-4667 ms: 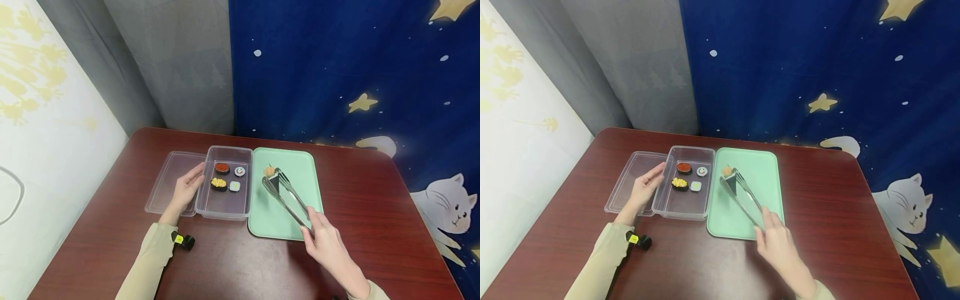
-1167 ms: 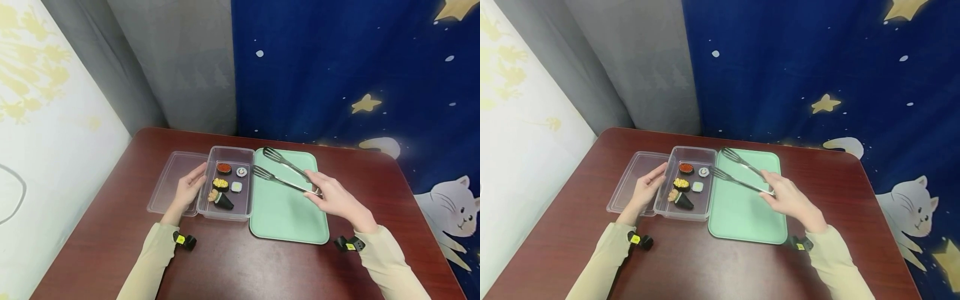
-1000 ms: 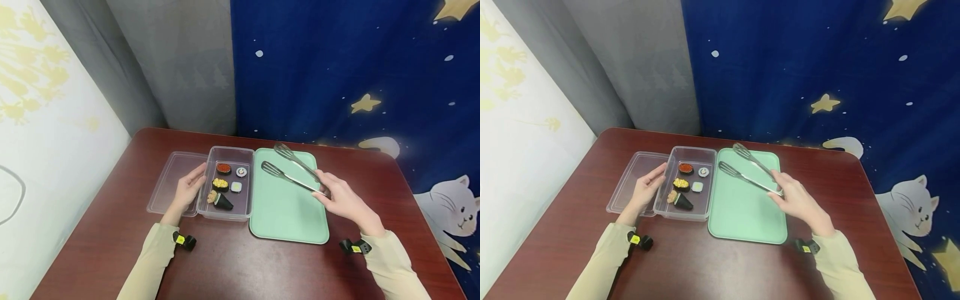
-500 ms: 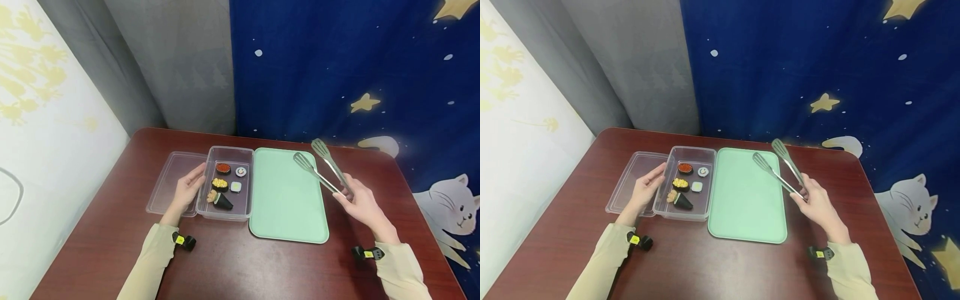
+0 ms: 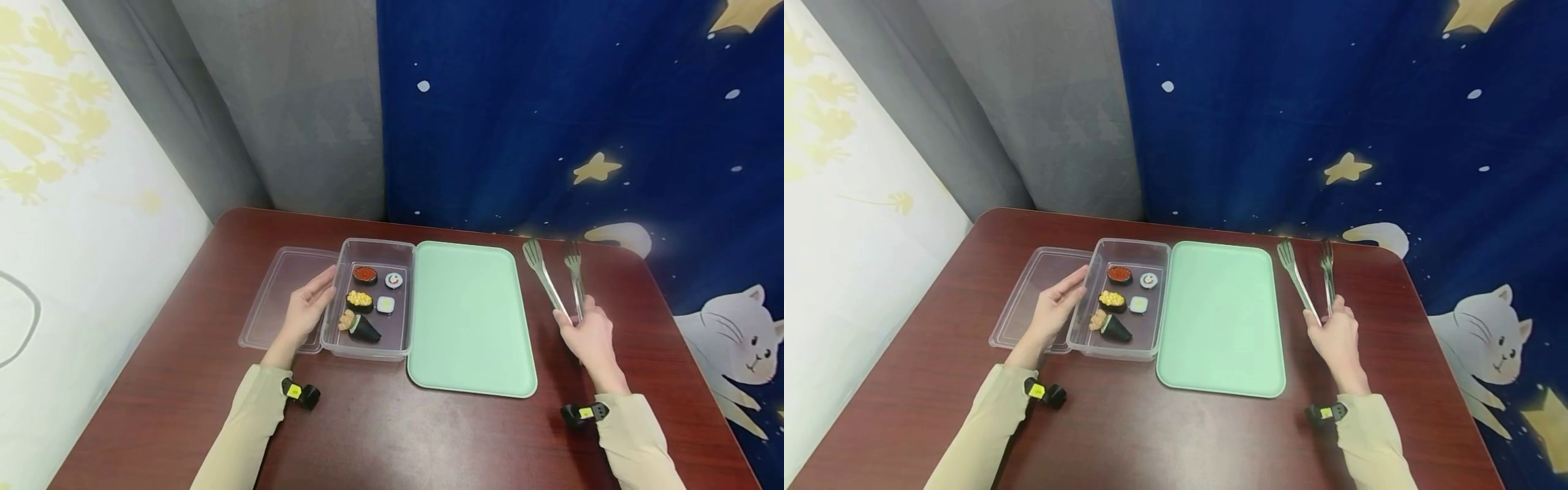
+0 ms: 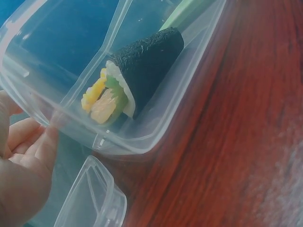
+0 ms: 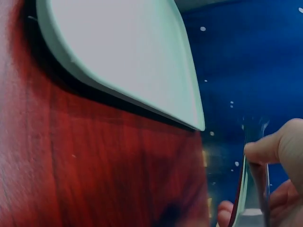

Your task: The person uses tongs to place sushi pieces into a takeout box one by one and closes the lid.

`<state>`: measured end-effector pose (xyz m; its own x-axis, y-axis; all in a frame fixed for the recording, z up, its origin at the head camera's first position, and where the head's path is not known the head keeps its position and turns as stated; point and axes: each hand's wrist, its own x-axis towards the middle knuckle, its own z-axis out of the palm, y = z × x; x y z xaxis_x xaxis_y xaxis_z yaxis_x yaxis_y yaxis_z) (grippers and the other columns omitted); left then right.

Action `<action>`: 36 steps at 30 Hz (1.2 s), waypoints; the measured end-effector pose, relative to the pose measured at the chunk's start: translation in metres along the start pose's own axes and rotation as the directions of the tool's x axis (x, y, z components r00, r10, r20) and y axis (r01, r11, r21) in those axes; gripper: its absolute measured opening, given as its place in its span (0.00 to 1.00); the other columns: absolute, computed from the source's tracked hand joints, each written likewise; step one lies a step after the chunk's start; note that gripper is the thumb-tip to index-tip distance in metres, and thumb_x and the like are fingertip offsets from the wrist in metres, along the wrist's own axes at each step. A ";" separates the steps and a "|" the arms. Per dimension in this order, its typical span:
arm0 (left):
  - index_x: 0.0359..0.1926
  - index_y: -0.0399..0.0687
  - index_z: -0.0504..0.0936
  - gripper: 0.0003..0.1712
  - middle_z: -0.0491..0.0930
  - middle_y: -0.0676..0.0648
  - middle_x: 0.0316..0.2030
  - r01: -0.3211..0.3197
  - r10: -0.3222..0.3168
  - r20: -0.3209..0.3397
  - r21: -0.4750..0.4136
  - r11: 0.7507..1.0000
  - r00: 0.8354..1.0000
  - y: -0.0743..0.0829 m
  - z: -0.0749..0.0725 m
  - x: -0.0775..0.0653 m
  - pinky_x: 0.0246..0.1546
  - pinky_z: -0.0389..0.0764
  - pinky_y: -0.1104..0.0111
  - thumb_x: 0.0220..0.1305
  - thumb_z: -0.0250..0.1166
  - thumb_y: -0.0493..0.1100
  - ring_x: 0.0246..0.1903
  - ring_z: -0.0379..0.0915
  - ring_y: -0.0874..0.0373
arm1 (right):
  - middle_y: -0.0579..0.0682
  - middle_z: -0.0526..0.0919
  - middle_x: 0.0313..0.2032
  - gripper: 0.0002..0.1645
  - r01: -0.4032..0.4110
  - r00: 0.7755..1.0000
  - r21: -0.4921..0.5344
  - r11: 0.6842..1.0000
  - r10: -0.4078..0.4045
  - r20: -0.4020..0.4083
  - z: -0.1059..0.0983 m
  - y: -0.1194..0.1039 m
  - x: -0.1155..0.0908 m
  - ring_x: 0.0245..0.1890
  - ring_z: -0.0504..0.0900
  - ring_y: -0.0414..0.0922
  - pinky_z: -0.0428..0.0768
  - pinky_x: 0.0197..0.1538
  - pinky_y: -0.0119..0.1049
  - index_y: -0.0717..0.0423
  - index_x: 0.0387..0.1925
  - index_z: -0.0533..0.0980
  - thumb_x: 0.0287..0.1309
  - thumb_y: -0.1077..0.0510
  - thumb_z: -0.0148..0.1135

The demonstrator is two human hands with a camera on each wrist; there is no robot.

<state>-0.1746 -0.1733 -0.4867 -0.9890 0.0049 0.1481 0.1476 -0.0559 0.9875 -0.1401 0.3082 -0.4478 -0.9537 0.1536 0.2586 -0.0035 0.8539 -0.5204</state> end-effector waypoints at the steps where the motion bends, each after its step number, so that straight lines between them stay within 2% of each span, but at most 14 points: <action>1: 0.60 0.26 0.67 0.23 0.65 0.36 0.63 0.002 -0.002 0.000 -0.001 1.000 1.000 0.000 0.000 0.000 0.57 0.70 0.76 0.63 0.55 0.26 0.62 0.63 0.44 | 0.71 0.73 0.29 0.26 -0.028 1.000 -0.004 1.000 0.028 0.012 0.002 0.000 -0.001 0.35 0.71 0.71 0.70 0.39 0.64 0.79 0.44 0.65 0.57 0.58 0.60; 5: 0.60 0.26 0.67 0.23 0.65 0.37 0.63 0.004 -0.004 0.005 -0.001 1.000 1.000 0.000 0.000 0.000 0.57 0.70 0.76 0.63 0.55 0.26 0.62 0.62 0.44 | 0.76 0.71 0.34 0.34 -0.112 0.991 -0.041 0.993 0.114 0.069 0.009 -0.002 -0.004 0.41 0.68 0.75 0.70 0.43 0.67 0.86 0.51 0.59 0.59 0.57 0.57; 8: 0.60 0.27 0.67 0.23 0.65 0.37 0.64 0.002 -0.002 0.008 0.002 1.000 1.000 0.000 -0.001 0.000 0.57 0.70 0.77 0.64 0.55 0.27 0.62 0.62 0.44 | 0.79 0.69 0.37 0.36 -0.152 0.982 -0.069 0.986 0.158 0.101 0.015 -0.003 -0.007 0.42 0.68 0.77 0.70 0.43 0.68 0.87 0.52 0.57 0.59 0.57 0.56; 14: 0.61 0.27 0.67 0.23 0.64 0.36 0.64 0.001 -0.001 0.008 -0.003 1.000 1.000 0.003 -0.001 -0.001 0.57 0.69 0.77 0.64 0.55 0.28 0.62 0.62 0.44 | 0.84 0.65 0.42 0.41 -0.186 0.968 -0.108 0.977 0.201 0.148 0.023 -0.004 -0.012 0.43 0.67 0.77 0.71 0.44 0.67 0.89 0.56 0.51 0.59 0.56 0.54; 16: 0.61 0.25 0.66 0.23 0.64 0.35 0.64 0.010 -0.010 0.011 0.004 1.000 1.000 0.010 0.001 -0.002 0.57 0.69 0.77 0.64 0.55 0.27 0.62 0.61 0.43 | 0.83 0.65 0.40 0.40 -0.181 0.968 -0.115 0.977 0.197 0.154 0.024 -0.005 -0.013 0.41 0.68 0.76 0.72 0.42 0.67 0.89 0.54 0.52 0.59 0.56 0.53; 20: 0.60 0.23 0.65 0.23 0.62 0.33 0.64 0.023 -0.023 0.014 0.024 0.999 1.000 0.020 0.004 -0.004 0.57 0.69 0.78 0.64 0.54 0.25 0.62 0.59 0.41 | 0.77 0.67 0.34 0.34 -0.176 0.966 -0.148 0.973 0.200 0.162 0.026 -0.007 -0.013 0.36 0.71 0.73 0.74 0.37 0.63 0.86 0.44 0.58 0.58 0.54 0.55; 23: 0.60 0.24 0.65 0.23 0.63 0.34 0.64 0.018 -0.018 0.012 0.020 1.000 1.000 0.014 0.002 -0.003 0.57 0.69 0.78 0.64 0.54 0.27 0.62 0.60 0.42 | 0.76 0.68 0.31 0.33 -0.189 0.955 -0.201 0.961 0.227 0.189 0.027 -0.007 -0.013 0.35 0.72 0.73 0.76 0.35 0.62 0.82 0.39 0.62 0.56 0.50 0.57; 26: 0.60 0.27 0.67 0.23 0.64 0.37 0.64 0.007 -0.007 0.007 0.005 1.000 1.000 0.005 -0.001 -0.001 0.57 0.70 0.77 0.64 0.56 0.29 0.62 0.62 0.45 | 0.77 0.70 0.32 0.35 -0.200 0.943 -0.250 0.948 0.255 0.213 0.027 -0.008 -0.013 0.35 0.72 0.74 0.77 0.31 0.62 0.83 0.39 0.63 0.55 0.48 0.57; 29: 0.61 0.27 0.67 0.23 0.65 0.37 0.64 -0.004 0.004 0.005 0.007 1.000 1.000 0.003 -0.001 -0.002 0.57 0.70 0.77 0.65 0.56 0.29 0.62 0.63 0.45 | 0.77 0.70 0.31 0.37 -0.204 0.938 -0.280 0.938 0.270 0.219 0.026 -0.010 -0.013 0.34 0.72 0.73 0.77 0.28 0.62 0.83 0.39 0.63 0.55 0.46 0.57; 32: 0.60 0.27 0.67 0.23 0.65 0.37 0.63 -0.009 0.009 0.002 0.006 1.000 1.000 0.002 -0.001 -0.002 0.57 0.69 0.77 0.65 0.56 0.30 0.62 0.63 0.44 | 0.78 0.71 0.32 0.40 -0.208 0.937 -0.290 0.934 0.275 0.215 0.025 -0.011 -0.013 0.33 0.73 0.73 0.77 0.26 0.62 0.83 0.41 0.62 0.55 0.44 0.58; 36: 0.61 0.27 0.67 0.23 0.65 0.37 0.63 -0.008 0.008 0.004 0.009 1.000 1.000 0.003 0.000 -0.002 0.57 0.69 0.77 0.65 0.56 0.29 0.62 0.62 0.44 | 0.80 0.69 0.39 0.52 -0.205 0.941 -0.296 0.933 0.271 0.203 0.024 -0.012 -0.015 0.39 0.71 0.75 0.75 0.32 0.66 0.84 0.55 0.55 0.56 0.38 0.57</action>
<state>-0.1722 -0.1733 -0.4841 -0.9877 0.0089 0.1562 0.1556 -0.0472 0.9867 -0.1332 0.2840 -0.4652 -0.9593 0.2755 -0.0626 0.2814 0.9124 -0.2972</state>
